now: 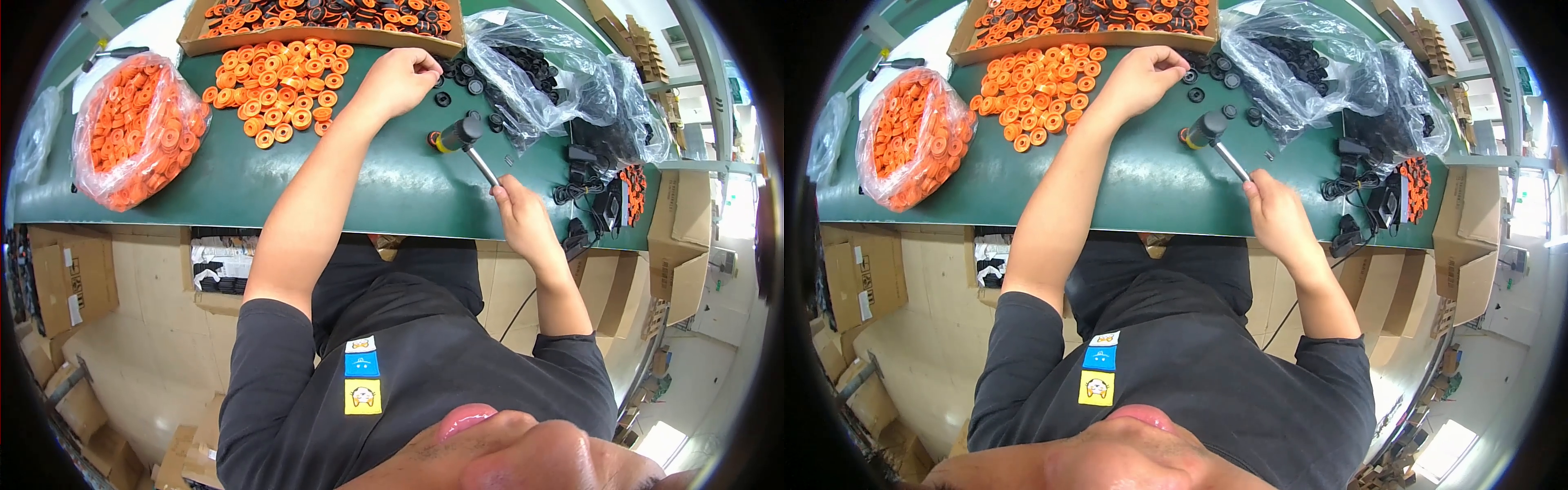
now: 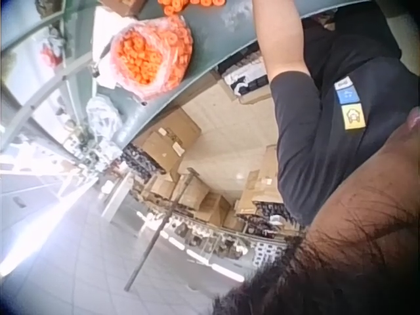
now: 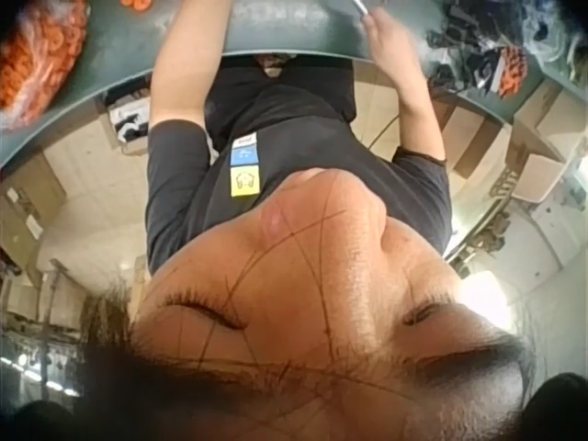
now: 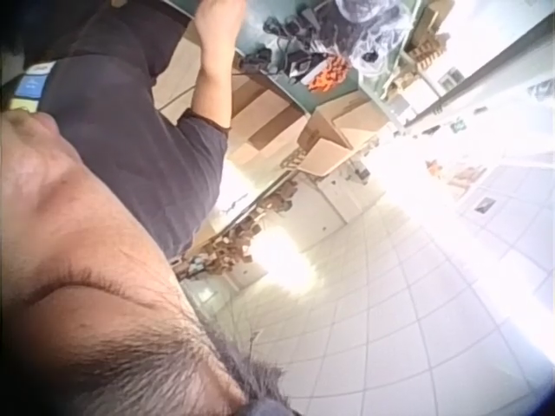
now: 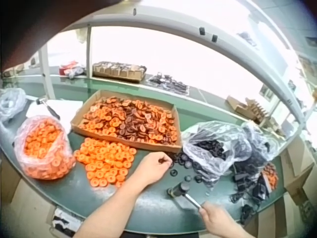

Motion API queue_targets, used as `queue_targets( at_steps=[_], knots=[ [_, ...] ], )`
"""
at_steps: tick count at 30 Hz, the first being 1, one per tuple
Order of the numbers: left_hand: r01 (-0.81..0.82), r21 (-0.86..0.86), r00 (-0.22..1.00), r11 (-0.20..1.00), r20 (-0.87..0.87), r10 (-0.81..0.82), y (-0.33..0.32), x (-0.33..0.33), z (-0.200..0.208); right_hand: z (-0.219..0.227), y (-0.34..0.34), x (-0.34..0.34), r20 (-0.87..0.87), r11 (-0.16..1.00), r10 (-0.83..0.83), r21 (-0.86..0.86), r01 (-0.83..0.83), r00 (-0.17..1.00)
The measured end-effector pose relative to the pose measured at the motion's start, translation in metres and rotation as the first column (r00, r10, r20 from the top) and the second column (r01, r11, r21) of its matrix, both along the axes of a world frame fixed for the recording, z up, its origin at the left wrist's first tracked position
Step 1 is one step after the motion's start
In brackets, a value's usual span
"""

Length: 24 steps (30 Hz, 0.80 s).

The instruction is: The person assembles circular parts by fitting orange and black rings together by hand and tapping them with a small mallet on the table.

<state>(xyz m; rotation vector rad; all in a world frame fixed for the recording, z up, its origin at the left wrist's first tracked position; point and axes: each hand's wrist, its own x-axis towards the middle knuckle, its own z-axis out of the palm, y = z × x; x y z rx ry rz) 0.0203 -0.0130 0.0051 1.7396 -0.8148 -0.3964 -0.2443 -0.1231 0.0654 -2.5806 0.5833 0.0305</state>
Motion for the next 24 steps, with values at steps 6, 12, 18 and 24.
queue_targets(
  at_steps=[6,12,18,24],
  knots=[
    [0.161,0.118,0.987,0.980,-0.002,-0.162,0.008,0.003,0.007,-0.002,-0.006,0.008,0.056,0.999,-0.046,0.025,0.044,0.997],
    [0.404,0.407,0.861,0.819,0.133,-0.491,0.017,-0.013,0.013,-0.010,-0.025,0.011,0.054,0.988,-0.073,0.137,0.065,0.996],
    [0.394,0.381,0.791,0.836,0.323,-0.520,0.007,-0.032,0.005,-0.039,-0.065,-0.012,0.219,0.997,0.076,-0.047,-0.067,0.973],
    [0.325,0.354,0.820,0.877,0.357,-0.448,0.014,-0.010,0.006,-0.028,-0.085,0.002,0.252,0.979,0.195,-0.106,-0.173,0.948]
  ],
)
